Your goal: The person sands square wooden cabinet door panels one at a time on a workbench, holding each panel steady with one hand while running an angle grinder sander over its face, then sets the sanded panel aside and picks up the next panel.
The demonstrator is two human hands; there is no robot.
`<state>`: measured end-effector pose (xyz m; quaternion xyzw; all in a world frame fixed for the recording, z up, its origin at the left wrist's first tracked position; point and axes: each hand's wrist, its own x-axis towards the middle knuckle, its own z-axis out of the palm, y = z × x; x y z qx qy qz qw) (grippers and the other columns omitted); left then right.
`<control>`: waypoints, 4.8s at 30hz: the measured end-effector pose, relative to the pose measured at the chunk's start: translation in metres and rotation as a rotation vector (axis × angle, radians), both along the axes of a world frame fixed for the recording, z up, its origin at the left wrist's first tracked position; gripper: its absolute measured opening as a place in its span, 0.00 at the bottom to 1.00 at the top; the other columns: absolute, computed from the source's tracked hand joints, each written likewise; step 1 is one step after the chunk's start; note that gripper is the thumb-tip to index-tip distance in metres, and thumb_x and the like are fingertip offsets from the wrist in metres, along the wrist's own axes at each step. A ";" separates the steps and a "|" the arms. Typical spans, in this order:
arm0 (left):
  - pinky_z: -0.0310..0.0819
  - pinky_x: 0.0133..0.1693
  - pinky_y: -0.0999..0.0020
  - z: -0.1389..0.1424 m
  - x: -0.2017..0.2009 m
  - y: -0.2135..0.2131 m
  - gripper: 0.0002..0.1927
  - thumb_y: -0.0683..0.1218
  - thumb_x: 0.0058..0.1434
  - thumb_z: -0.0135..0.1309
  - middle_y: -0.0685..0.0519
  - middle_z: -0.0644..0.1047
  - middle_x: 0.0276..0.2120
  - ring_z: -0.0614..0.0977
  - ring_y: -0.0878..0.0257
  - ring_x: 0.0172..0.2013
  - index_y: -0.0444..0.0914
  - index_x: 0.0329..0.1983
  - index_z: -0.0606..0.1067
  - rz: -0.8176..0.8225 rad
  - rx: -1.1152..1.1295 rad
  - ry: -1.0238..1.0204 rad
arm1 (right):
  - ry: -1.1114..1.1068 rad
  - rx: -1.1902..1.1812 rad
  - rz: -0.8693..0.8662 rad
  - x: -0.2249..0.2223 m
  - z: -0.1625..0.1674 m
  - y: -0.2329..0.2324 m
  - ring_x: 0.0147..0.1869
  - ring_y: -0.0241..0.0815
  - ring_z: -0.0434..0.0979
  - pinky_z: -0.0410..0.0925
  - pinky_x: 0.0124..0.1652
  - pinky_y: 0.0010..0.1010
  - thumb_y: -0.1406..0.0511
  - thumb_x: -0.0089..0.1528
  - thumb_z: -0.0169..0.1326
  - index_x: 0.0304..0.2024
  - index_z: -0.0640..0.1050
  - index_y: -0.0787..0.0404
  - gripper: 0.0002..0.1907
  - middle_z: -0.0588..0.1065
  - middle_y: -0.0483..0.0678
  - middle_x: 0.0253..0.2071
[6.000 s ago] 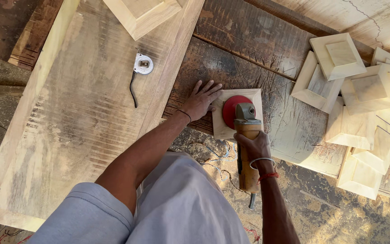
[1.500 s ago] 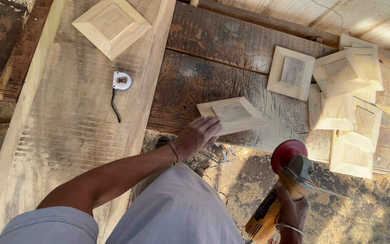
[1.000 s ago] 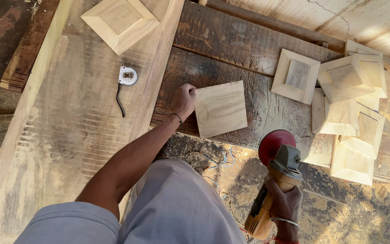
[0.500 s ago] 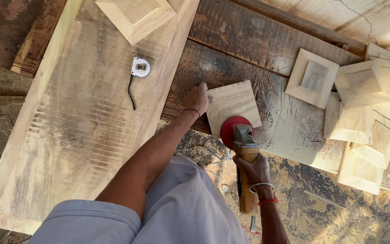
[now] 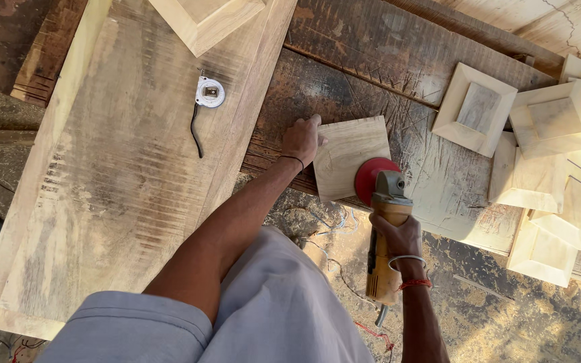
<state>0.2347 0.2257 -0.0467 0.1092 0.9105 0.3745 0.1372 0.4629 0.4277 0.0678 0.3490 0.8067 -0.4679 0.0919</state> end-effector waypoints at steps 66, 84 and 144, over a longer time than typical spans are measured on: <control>0.80 0.50 0.52 0.004 0.000 0.000 0.24 0.49 0.62 0.62 0.41 0.79 0.48 0.83 0.50 0.46 0.41 0.62 0.76 0.041 0.121 -0.031 | -0.045 0.000 -0.001 0.014 -0.001 0.038 0.27 0.44 0.80 0.76 0.30 0.36 0.60 0.49 0.66 0.41 0.80 0.68 0.22 0.80 0.52 0.29; 0.79 0.49 0.50 0.017 0.002 0.000 0.24 0.48 0.61 0.61 0.39 0.79 0.47 0.83 0.48 0.46 0.40 0.61 0.76 0.046 0.103 -0.024 | -0.034 0.000 -0.041 -0.009 0.005 0.032 0.27 0.43 0.78 0.73 0.29 0.36 0.59 0.50 0.66 0.40 0.81 0.69 0.22 0.80 0.53 0.30; 0.80 0.26 0.56 0.019 0.038 -0.032 0.19 0.55 0.69 0.53 0.44 0.81 0.26 0.84 0.54 0.25 0.33 0.38 0.74 -0.002 -0.067 -0.113 | 0.078 -0.046 -0.308 0.067 0.032 0.021 0.28 0.44 0.79 0.74 0.31 0.35 0.58 0.52 0.64 0.41 0.80 0.71 0.24 0.79 0.53 0.30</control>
